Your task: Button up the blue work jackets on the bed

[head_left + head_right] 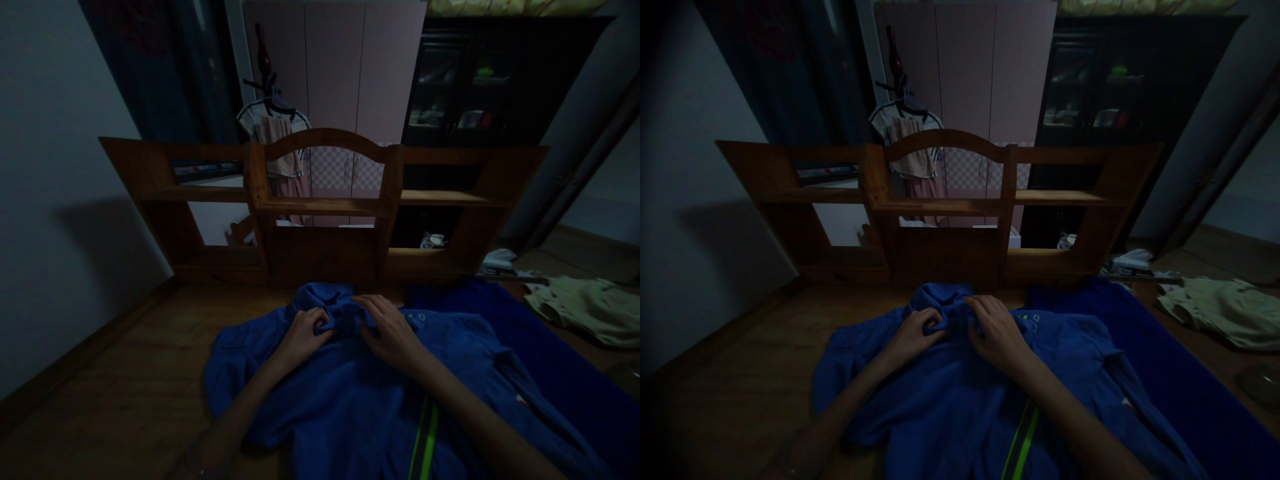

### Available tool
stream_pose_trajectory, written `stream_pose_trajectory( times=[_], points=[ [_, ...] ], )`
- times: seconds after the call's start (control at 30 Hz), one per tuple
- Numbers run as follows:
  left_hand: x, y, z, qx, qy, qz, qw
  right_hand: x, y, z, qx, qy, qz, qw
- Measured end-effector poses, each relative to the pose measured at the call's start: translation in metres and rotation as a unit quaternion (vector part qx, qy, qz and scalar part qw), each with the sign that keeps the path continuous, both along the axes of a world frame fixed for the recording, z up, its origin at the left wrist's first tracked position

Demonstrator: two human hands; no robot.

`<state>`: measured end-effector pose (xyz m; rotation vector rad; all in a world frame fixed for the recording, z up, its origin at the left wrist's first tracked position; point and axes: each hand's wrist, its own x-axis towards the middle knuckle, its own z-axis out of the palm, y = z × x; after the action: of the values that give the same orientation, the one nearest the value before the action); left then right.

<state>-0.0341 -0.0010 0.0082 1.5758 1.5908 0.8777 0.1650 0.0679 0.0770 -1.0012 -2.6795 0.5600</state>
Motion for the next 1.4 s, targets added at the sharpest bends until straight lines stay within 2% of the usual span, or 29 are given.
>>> stream_pose_trajectory(
  times=[0.13, 0.37, 0.5, 0.63, 0.9, 1.0, 1.2, 1.4],
  points=[
    [0.004, -0.003, 0.003, 0.002, -0.035, -0.005, 0.999, -0.004, -0.011, -0.014, -0.067, 0.042, 0.021, 0.997],
    [0.008, -0.005, 0.000, -0.009, -0.094, -0.011, 0.996, 0.000, -0.008, -0.027, -0.201, 0.085, -0.020, 0.976],
    [0.008, -0.005, 0.001, -0.056, -0.155, -0.021, 0.986, 0.001, -0.005, -0.031, -0.275, 0.107, -0.046, 0.955],
    [0.004, -0.003, 0.007, -0.116, -0.234, -0.048, 0.964, 0.003, 0.001, -0.035, -0.342, 0.130, -0.054, 0.929],
    [0.000, -0.004, 0.012, -0.162, -0.300, -0.083, 0.936, 0.006, 0.004, -0.040, -0.456, 0.152, -0.051, 0.876],
    [0.000, -0.005, 0.013, -0.178, -0.312, -0.091, 0.929, 0.006, 0.003, -0.038, -0.467, 0.153, -0.056, 0.869],
    [-0.001, -0.004, 0.010, -0.172, -0.307, -0.099, 0.931, 0.005, 0.002, -0.034, -0.445, 0.157, -0.066, 0.879],
    [-0.003, -0.004, 0.015, -0.183, -0.309, -0.103, 0.928, 0.005, 0.002, -0.035, -0.455, 0.164, -0.059, 0.873]
  ],
)
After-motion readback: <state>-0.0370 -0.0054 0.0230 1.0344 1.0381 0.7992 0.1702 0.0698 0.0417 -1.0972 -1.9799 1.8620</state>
